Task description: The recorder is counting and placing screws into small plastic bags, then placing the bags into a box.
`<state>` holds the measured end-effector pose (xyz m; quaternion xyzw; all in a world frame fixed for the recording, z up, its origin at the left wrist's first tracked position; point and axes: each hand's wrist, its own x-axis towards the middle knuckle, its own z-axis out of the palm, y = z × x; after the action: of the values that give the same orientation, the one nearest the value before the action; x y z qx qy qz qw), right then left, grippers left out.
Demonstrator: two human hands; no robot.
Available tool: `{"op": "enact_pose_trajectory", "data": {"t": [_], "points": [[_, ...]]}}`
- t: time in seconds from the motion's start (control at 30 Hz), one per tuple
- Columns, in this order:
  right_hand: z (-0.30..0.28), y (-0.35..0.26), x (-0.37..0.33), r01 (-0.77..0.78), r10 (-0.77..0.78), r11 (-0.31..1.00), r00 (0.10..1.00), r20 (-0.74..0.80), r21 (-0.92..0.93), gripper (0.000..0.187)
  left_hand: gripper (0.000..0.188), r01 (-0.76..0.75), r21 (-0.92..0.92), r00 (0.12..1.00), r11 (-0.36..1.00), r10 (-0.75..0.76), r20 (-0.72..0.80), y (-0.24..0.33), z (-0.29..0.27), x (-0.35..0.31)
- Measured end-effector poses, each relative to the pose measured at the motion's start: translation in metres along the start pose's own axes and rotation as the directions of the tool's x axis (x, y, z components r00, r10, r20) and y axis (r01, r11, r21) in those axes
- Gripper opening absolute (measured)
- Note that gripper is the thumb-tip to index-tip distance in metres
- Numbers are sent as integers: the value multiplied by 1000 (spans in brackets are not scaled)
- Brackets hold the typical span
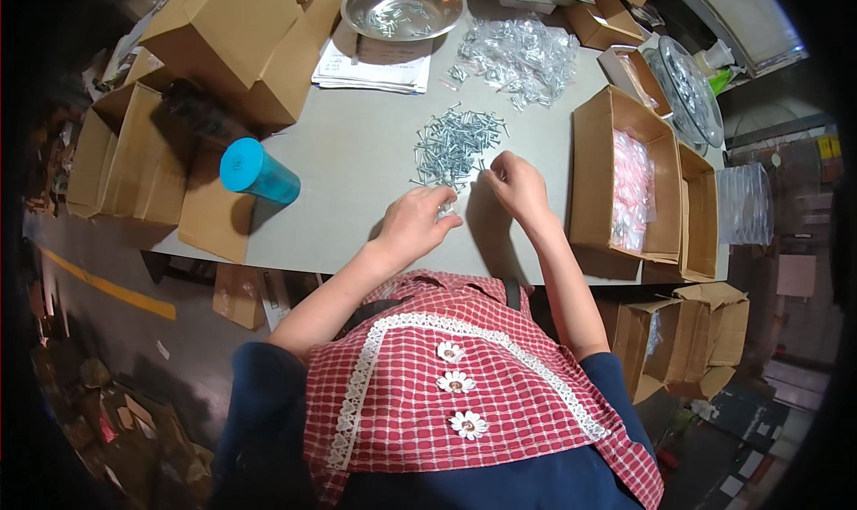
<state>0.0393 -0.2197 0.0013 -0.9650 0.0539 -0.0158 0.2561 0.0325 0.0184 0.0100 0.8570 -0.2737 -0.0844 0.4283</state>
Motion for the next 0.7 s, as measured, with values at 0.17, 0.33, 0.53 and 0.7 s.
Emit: {"op": "enact_pose_trajectory", "data": {"t": [0.17, 0.33, 0.53, 0.7], "points": [[26, 7, 22, 153, -155, 944, 988, 17, -294, 22, 37, 17, -57, 1000, 998, -17, 0, -13, 0, -8], [25, 19, 6, 305, -287, 656, 947, 146, -690, 13, 37, 51, -124, 999, 991, -53, -13, -18, 1, -7], [-3, 26, -2, 384, -407, 807, 912, 50, -449, 11, 38, 55, -187, 996, 981, -68, -64, -15, 14, 0], [-6, 41, -7, 288, -291, 922, 956, 29, -259, 12, 37, 39, -207, 999, 977, -40, -1, -12, 21, 7]]}}
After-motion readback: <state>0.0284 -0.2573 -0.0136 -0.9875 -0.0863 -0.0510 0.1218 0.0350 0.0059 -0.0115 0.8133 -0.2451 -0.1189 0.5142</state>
